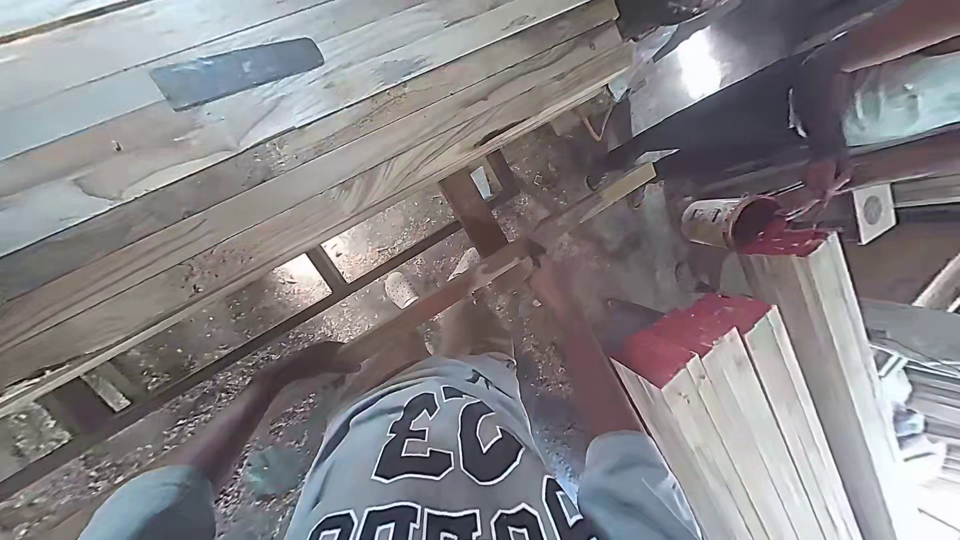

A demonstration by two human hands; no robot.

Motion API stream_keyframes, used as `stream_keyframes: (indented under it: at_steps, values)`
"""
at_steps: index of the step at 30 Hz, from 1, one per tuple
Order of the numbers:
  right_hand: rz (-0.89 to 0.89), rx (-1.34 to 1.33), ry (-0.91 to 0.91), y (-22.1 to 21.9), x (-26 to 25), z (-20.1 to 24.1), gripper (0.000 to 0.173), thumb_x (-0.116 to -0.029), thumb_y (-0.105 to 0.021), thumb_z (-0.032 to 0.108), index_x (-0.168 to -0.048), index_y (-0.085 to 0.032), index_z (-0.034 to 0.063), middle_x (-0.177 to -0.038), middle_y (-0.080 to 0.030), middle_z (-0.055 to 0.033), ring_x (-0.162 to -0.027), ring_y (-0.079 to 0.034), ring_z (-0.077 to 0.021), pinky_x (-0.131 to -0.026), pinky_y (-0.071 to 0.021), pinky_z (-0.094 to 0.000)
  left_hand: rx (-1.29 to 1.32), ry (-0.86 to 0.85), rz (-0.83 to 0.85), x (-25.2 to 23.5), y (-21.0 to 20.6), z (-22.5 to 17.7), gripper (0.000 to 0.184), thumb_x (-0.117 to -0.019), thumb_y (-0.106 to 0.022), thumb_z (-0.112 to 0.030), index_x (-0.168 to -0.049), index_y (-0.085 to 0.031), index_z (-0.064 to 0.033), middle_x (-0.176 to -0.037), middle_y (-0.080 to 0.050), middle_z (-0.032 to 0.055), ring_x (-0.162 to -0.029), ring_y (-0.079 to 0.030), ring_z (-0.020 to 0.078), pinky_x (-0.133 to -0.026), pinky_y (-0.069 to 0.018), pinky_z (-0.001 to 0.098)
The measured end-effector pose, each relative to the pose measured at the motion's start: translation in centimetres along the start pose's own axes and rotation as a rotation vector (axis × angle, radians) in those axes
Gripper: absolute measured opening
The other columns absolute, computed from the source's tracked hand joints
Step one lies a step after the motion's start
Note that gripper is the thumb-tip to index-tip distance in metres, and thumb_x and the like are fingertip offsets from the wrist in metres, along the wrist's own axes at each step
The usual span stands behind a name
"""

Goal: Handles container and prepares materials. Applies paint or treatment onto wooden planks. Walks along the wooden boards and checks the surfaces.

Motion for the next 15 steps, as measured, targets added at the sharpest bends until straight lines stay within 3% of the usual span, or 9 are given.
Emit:
stream_keyframes:
  at_steps: [1,2,4,6,7,9,11,13,15]
  values:
    - [0.032,0.026,0.008,-0.2,0.2,-0.2,0.04,-0.1053,-0.045,0.016,-0.141,-0.054,0.0026,-0.126,-0.065,-0.0242,-0.115,-0.066,-0.0369,-0.098,-0.0521,-0.0544,-0.026,-0.028,-0.007,-1.8,0.2,1.7,0.048,-0.0987,-0.069,-0.039,-0.122,-0.062,0.0023,-0.09,-0.071,0.0128,-0.076,-0.07,0.0215,-0.078,-0.0595,0.0415]
    - [0.057,0.036,0.009,-0.3,0.4,-0.6,0.039,-0.1054,-0.044,0.018,-0.14,-0.055,0.0031,-0.126,-0.065,-0.0236,-0.115,-0.066,-0.0364,-0.097,-0.0521,-0.0547,-0.061,-0.048,-0.026,-2.7,0.4,2.7,0.053,-0.0948,-0.072,-0.046,-0.12,-0.064,0.0007,-0.09,-0.071,0.0131,-0.078,-0.07,0.0234,-0.078,-0.0587,0.0449]
    - [0.046,-0.017,-0.001,0.0,0.6,-2.2,0.038,-0.1072,-0.043,0.019,-0.14,-0.056,0.0042,-0.126,-0.065,-0.0229,-0.111,-0.068,-0.0349,-0.095,-0.0536,-0.0537,-0.173,-0.102,-0.114,-2.9,0.5,3.2,0.065,-0.0893,-0.075,-0.056,-0.122,-0.065,-0.0001,-0.1,-0.071,0.0192,-0.091,-0.069,0.0324,-0.087,-0.055,0.0563]
    - [-0.112,-0.096,0.008,2.0,0.2,-4.1,0.043,-0.1089,-0.041,0.02,-0.149,-0.049,0.006,-0.13,-0.063,-0.0243,-0.109,-0.07,-0.035,-0.095,-0.0576,-0.0516,-0.309,-0.108,-0.247,-2.6,0.7,3.2,0.08,-0.0855,-0.07,-0.069,-0.132,-0.062,-0.004,-0.115,-0.069,0.0232,-0.11,-0.067,0.0405,-0.097,-0.051,0.0646]
    - [-0.214,-0.125,0.021,3.5,-0.1,-4.6,0.046,-0.109,-0.042,0.017,-0.154,-0.044,0.0057,-0.136,-0.06,-0.0272,-0.117,-0.066,-0.0386,-0.1,-0.0529,-0.0529,-0.371,-0.068,-0.32,-2.4,0.5,3.2,0.085,-0.0842,-0.066,-0.075,-0.135,-0.059,-0.0068,-0.116,-0.069,0.0226,-0.11,-0.067,0.0413,-0.095,-0.0525,0.0654]
    - [-0.405,-0.193,0.083,5.7,-2.5,-5.4,0.056,-0.1059,-0.047,0.01,-0.16,-0.034,0.0076,-0.146,-0.051,-0.0298,-0.127,-0.059,-0.0426,-0.107,-0.049,-0.0528,-0.443,0.027,-0.431,-1.7,0.3,2.3,0.085,-0.0858,-0.061,-0.077,-0.137,-0.054,-0.0097,-0.112,-0.071,0.0224,-0.106,-0.069,0.0428,-0.089,-0.0549,0.0651]
    - [-0.504,-0.256,0.133,5.5,-6.1,-6.3,0.064,-0.1017,-0.053,0.004,-0.161,-0.032,0.0118,-0.152,-0.045,-0.0286,-0.128,-0.057,-0.0441,-0.107,-0.0486,-0.0548,-0.461,0.074,-0.476,-1.1,0.2,1.7,0.083,-0.0871,-0.06,-0.077,-0.137,-0.053,-0.0104,-0.109,-0.071,0.0229,-0.105,-0.07,0.0439,-0.087,-0.0552,0.0652]
    - [-0.521,-0.243,0.172,3.4,-9.8,-7.3,0.055,-0.1031,-0.051,0.005,-0.156,-0.039,0.0089,-0.153,-0.041,-0.0282,-0.117,-0.063,-0.0429,-0.099,-0.0535,-0.0532,-0.461,0.09,-0.499,-1.0,0.2,1.2,0.082,-0.0877,-0.059,-0.076,-0.138,-0.053,-0.0111,-0.11,-0.071,0.0231,-0.105,-0.069,0.0441,-0.087,-0.055,0.0655]
    - [-0.49,-0.172,0.152,0.7,-10.6,-8.6,0.061,-0.1019,-0.05,0.007,-0.16,-0.033,0.0132,-0.155,-0.037,-0.0291,-0.109,-0.066,-0.042,-0.091,-0.058,-0.052,-0.473,0.114,-0.515,-0.9,0.1,1.2,0.083,-0.0875,-0.058,-0.078,-0.138,-0.053,-0.0116,-0.111,-0.071,0.0223,-0.105,-0.07,0.0432,-0.087,-0.0554,0.0649]
Point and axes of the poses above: each hand's wrist, its own x-axis away from the middle knuckle, its own y-axis out of the back of the hand, z = x × y, the point moved 6 cm from there along -x, towards the middle knuckle
